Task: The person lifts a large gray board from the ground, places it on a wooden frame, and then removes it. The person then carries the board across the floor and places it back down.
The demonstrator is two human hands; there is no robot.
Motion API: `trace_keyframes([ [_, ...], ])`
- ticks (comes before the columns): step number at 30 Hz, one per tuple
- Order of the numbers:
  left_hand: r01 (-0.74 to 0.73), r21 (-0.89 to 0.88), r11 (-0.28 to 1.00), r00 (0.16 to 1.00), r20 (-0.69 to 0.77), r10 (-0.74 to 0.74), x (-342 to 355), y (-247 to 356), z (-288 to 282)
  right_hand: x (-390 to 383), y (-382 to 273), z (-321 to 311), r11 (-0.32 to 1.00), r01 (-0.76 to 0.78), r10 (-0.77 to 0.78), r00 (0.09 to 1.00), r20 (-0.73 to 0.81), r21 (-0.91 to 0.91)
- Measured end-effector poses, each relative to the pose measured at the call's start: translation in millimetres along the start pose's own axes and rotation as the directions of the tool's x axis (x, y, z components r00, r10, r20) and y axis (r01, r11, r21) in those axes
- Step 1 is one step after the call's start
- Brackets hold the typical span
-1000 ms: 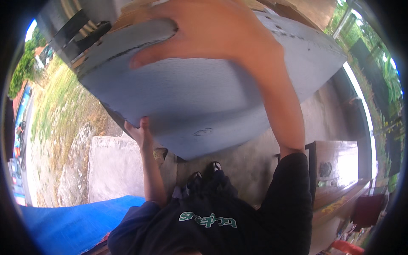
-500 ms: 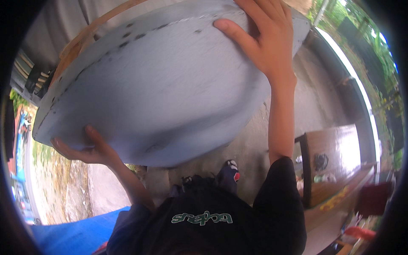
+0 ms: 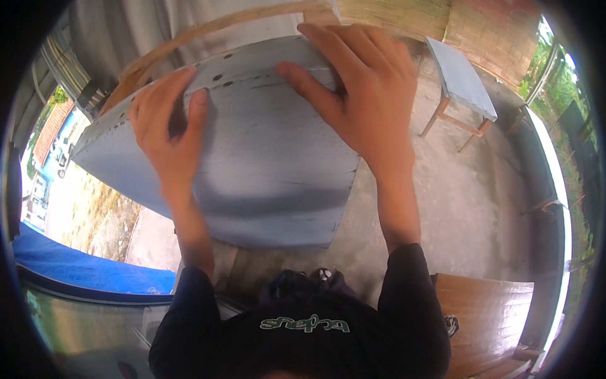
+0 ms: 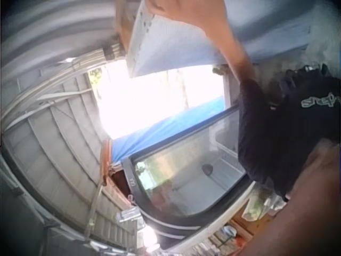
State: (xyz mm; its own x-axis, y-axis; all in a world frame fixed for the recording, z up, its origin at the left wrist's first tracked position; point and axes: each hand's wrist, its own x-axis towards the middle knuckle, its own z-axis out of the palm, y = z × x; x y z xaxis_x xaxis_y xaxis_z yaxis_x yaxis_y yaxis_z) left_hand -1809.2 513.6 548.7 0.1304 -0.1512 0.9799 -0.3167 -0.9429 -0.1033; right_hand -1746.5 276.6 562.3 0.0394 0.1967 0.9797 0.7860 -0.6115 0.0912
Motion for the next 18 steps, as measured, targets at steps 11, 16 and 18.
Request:
trace_keyframes([
  [11, 0.034, 0.12, 0.992, 0.992, -0.127, -0.019, 1, 20, 32, -46, 57, 20, 0.736, -0.174, 0.155, 0.984, 0.088, 0.654],
  [16, 0.121, 0.222, 0.968, 0.992, -0.057, -0.111, -2, 33, 32, -45, 89, 44, 0.583, -0.035, -0.035, 0.997, 0.068, 0.811],
  [18, 0.232, 0.22, 0.947, 0.966, -0.162, -0.199, -2, 43, 40, -49, 94, 61, 0.49, 0.047, -0.076, 0.997, -0.011, 0.87],
])
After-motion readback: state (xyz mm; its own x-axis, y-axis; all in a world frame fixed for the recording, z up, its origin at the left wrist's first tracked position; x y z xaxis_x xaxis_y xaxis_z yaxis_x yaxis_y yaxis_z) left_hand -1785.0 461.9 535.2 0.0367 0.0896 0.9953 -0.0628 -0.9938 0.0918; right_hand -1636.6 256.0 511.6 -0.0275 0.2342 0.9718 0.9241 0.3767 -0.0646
